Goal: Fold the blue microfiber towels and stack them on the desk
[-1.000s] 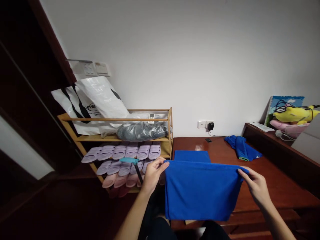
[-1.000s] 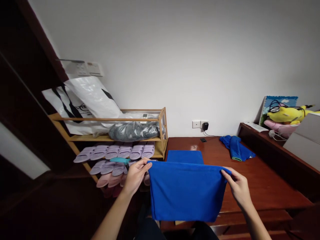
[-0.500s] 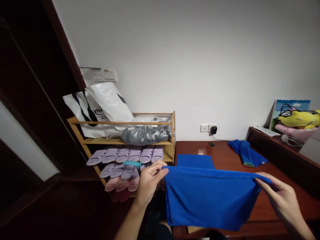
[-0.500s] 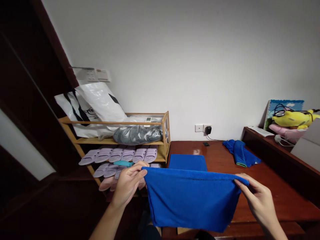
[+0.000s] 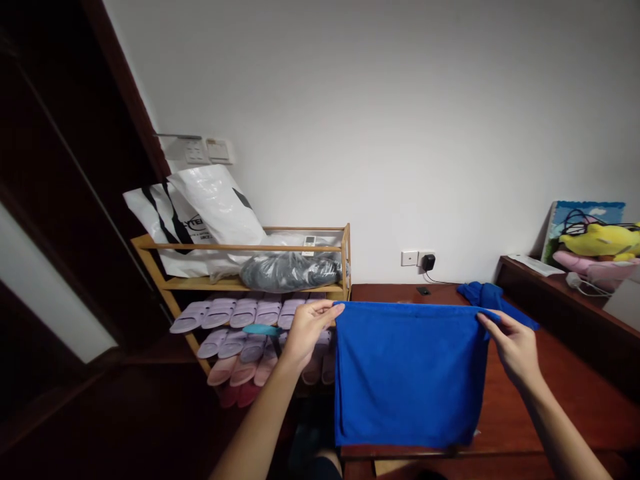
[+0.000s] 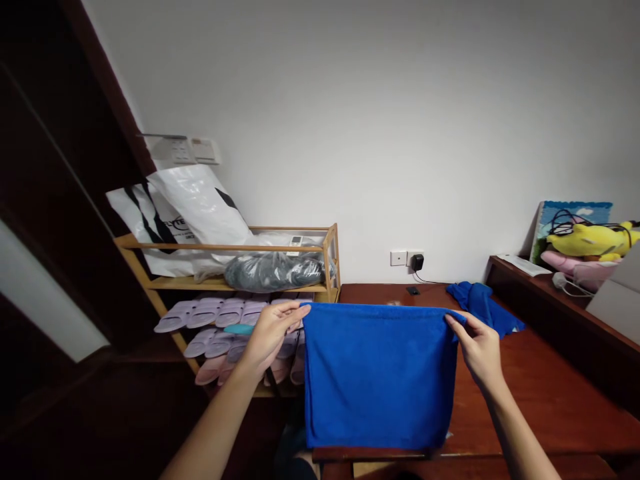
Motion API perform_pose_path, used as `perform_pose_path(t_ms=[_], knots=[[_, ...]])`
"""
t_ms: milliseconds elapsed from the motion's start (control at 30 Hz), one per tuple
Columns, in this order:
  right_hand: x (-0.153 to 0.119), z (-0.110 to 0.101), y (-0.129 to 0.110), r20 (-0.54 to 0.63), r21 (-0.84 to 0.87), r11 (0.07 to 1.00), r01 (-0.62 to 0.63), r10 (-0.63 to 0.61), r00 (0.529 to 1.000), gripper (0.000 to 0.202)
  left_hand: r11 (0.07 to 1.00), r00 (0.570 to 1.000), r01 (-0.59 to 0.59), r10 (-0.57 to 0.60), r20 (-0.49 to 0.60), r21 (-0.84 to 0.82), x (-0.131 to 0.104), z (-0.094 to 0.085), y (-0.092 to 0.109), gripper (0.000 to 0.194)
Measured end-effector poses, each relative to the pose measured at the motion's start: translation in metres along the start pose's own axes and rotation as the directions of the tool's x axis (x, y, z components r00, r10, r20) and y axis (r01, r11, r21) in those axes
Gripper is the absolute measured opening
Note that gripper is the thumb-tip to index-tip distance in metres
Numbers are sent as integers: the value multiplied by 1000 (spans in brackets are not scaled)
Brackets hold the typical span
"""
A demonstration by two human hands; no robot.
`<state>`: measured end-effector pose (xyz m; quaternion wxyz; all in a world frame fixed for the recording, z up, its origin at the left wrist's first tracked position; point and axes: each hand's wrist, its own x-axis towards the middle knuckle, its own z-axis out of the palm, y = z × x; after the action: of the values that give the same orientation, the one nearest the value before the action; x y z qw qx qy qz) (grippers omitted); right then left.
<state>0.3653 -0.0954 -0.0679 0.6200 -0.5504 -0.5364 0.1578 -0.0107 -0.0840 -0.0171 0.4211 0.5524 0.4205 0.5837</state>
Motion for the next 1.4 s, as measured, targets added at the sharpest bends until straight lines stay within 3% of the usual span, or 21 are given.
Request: perform_pose_path(t_ms=[167, 300, 467, 700, 867, 1200, 1400], knots=[[24, 24, 21, 94, 40, 997, -61, 57, 994, 43, 986, 984, 166, -165, 67, -17, 29, 2, -31, 36], [43, 39, 53, 203, -9, 993, -119, 118, 972, 47, 961, 961, 273, -270, 62, -34, 54, 9, -60, 38], [61, 52, 93, 207, -156, 979, -129, 160, 965, 45, 935, 934, 353, -352, 55, -11, 76, 16, -87, 31], [76, 71, 117, 245, -231, 956, -182, 239, 940, 40, 909, 909, 415, -416, 33, 17, 106, 17, -121, 25], [84, 92, 142, 233, -257, 931, -260, 320, 918, 39, 879, 879, 477, -477, -4, 4, 129, 24, -159, 26], [86, 133, 212, 271, -188, 922, -338, 380, 885, 38, 866, 873, 488, -486, -43, 107, 146, 33, -227, 35], [70, 157, 236, 275, -280, 924, -260, 337, 901, 54, 866, 925, 360, -379, -15, 348, 137, 48, -255, 56]])
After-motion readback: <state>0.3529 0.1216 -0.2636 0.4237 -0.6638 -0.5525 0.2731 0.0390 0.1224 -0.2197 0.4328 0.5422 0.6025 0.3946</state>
